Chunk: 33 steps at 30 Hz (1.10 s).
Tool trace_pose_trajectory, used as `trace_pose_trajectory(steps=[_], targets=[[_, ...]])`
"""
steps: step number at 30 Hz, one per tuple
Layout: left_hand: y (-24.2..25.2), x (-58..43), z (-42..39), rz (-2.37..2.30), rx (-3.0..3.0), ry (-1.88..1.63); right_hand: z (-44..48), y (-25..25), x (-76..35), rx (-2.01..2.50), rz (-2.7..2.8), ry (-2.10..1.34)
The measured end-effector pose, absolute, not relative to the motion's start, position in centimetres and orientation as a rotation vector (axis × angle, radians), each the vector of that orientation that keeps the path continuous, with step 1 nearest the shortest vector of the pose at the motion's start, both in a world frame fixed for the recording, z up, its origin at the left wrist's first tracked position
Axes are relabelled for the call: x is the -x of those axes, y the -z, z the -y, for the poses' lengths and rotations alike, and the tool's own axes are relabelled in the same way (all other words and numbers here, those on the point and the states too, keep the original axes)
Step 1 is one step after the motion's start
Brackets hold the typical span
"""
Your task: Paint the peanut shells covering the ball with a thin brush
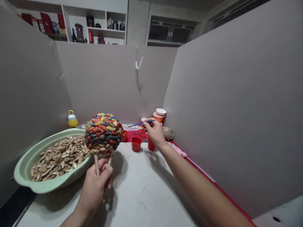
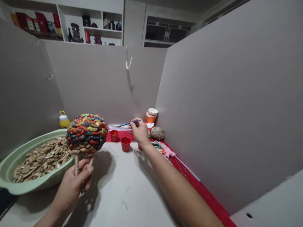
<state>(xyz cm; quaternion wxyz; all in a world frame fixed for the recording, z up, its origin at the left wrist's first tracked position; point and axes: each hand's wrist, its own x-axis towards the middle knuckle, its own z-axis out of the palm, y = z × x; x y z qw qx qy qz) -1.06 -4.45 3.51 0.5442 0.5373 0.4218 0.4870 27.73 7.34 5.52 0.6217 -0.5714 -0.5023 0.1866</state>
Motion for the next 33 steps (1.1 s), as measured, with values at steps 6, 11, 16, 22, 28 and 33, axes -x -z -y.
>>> trace_pose_trajectory(steps=[6, 11, 16, 22, 28, 33], targets=[[-3.0, 1.0, 3.9, -0.987, -1.279, -1.109, -13.5, -4.7, -27.1, 1.498, 1.356, -0.514], [-3.4, 0.9, 4.1, -0.996, -1.264, -1.051, -16.5, -4.0, -26.4, 1.651, 1.511, -0.493], [-3.7, 0.9, 4.3, -0.978, -1.267, -1.024, -17.9, -3.4, -26.3, 1.774, 1.627, -0.457], [-3.6, 0.9, 4.4, -0.960, -1.256, -1.012, -18.7, -2.5, -26.2, 1.816, 1.687, -0.467], [-3.8, 0.8, 4.4, -0.951, -1.226, -1.010, -18.9, -2.0, -26.0, 1.783, 1.656, -0.486], [-3.4, 0.9, 4.5, -0.947, -1.223, -1.004, -18.1, -1.7, -26.0, 1.682, 1.561, -0.440]])
